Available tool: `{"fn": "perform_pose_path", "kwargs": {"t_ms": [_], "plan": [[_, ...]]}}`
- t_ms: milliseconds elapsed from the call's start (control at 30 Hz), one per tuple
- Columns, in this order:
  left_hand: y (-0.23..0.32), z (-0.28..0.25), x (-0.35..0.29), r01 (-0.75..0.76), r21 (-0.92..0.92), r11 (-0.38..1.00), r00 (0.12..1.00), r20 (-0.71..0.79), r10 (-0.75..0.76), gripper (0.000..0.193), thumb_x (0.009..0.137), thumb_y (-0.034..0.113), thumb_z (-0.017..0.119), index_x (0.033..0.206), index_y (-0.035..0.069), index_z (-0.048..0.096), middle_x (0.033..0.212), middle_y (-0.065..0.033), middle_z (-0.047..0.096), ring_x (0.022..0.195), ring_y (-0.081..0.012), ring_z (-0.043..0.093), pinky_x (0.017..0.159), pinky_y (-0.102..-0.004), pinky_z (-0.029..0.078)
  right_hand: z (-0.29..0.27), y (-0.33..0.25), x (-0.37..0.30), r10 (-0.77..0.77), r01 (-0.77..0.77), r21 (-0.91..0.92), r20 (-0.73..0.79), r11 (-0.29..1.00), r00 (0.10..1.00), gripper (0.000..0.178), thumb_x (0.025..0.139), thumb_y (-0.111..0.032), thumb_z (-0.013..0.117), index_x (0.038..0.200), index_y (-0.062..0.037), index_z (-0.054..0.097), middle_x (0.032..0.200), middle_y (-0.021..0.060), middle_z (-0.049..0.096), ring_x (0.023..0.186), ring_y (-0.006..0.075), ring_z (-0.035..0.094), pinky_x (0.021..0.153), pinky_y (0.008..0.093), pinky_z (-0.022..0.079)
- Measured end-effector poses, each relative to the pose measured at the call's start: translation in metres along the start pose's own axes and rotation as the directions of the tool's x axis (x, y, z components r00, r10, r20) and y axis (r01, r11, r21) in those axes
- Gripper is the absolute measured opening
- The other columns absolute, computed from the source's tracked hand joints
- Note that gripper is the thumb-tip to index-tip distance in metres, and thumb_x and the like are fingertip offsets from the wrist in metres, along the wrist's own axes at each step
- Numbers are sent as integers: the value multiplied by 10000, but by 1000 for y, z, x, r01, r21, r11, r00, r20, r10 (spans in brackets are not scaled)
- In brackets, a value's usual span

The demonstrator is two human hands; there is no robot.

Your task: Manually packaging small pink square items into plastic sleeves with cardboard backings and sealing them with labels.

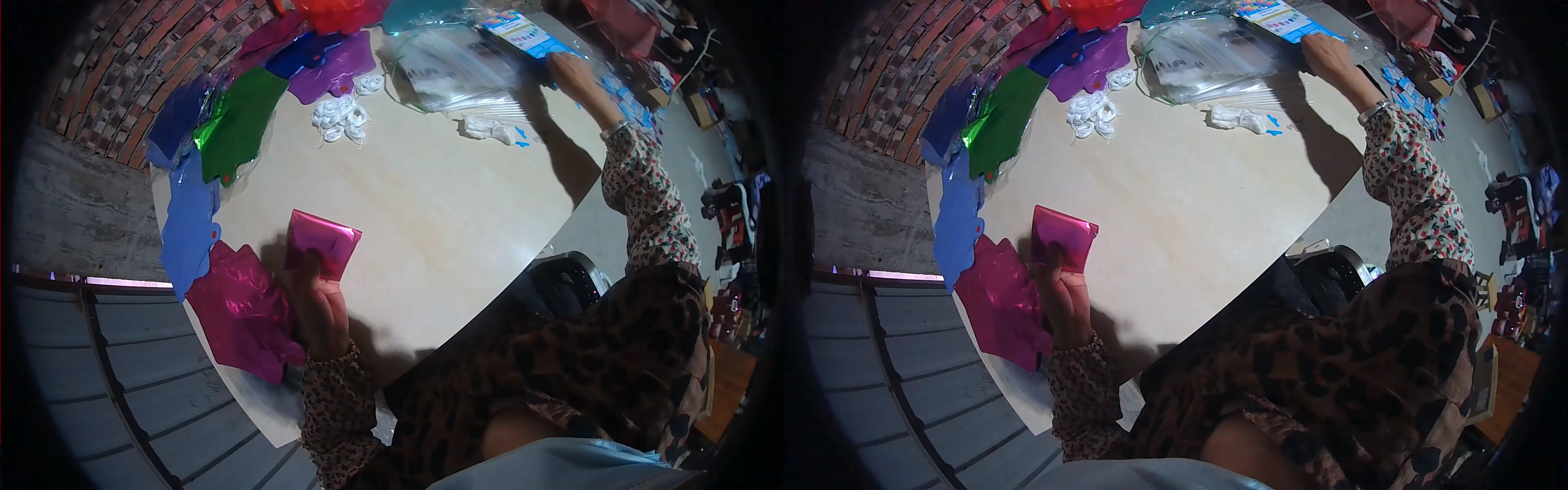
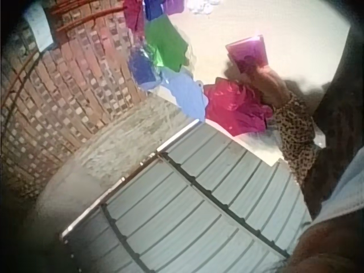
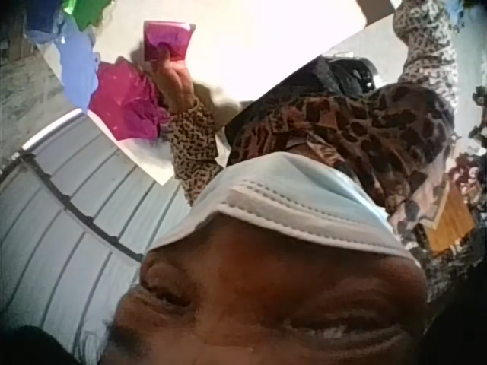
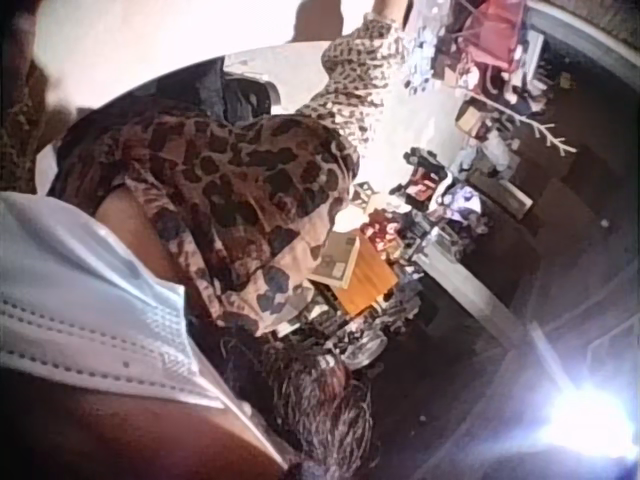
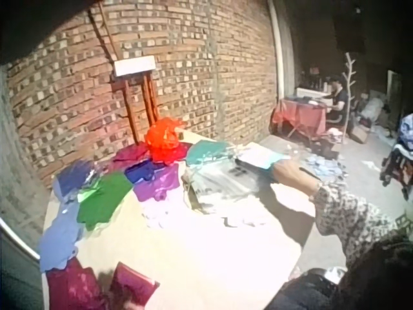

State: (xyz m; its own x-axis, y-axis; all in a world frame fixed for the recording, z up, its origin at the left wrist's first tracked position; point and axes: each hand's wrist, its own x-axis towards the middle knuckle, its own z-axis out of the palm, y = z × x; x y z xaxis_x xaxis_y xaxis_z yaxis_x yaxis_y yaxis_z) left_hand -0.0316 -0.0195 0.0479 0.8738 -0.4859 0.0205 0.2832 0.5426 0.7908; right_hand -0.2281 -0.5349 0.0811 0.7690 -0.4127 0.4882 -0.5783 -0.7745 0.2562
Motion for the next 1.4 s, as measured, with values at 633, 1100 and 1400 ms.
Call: {"fn": "perform_pose_path", "kwargs": {"t_ms": [633,1100,1400], "plan": [[-7,0,4,-8,-45,999,1000,8,8,340,856,-3,605,1179,46,511,1182,-60,543,1082,-180,525,975,-381,439,-46,17,-16,97,-95,-30,61,995,993,186,887,-98,454,969,-67,619,921,137,631,866,358,611,724,400,511],[6,20,-16,12,192,981,937,341,-78,159,846,114,633,978,29,611,952,-4,568,906,-112,495,858,-301,389,-168,-165,6,-589,113,941,104,320,801,215,886,-204,626,1007,-26,626,868,64,637,791,141,587,726,290,472],[-10,20,-33,222,612,759,887,196,-418,131,869,138,644,918,21,674,711,60,573,608,-41,464,562,-218,384,-136,-220,9,-487,-167,933,313,319,815,169,868,-161,649,971,-29,627,803,52,640,734,145,582,691,276,469]]}}
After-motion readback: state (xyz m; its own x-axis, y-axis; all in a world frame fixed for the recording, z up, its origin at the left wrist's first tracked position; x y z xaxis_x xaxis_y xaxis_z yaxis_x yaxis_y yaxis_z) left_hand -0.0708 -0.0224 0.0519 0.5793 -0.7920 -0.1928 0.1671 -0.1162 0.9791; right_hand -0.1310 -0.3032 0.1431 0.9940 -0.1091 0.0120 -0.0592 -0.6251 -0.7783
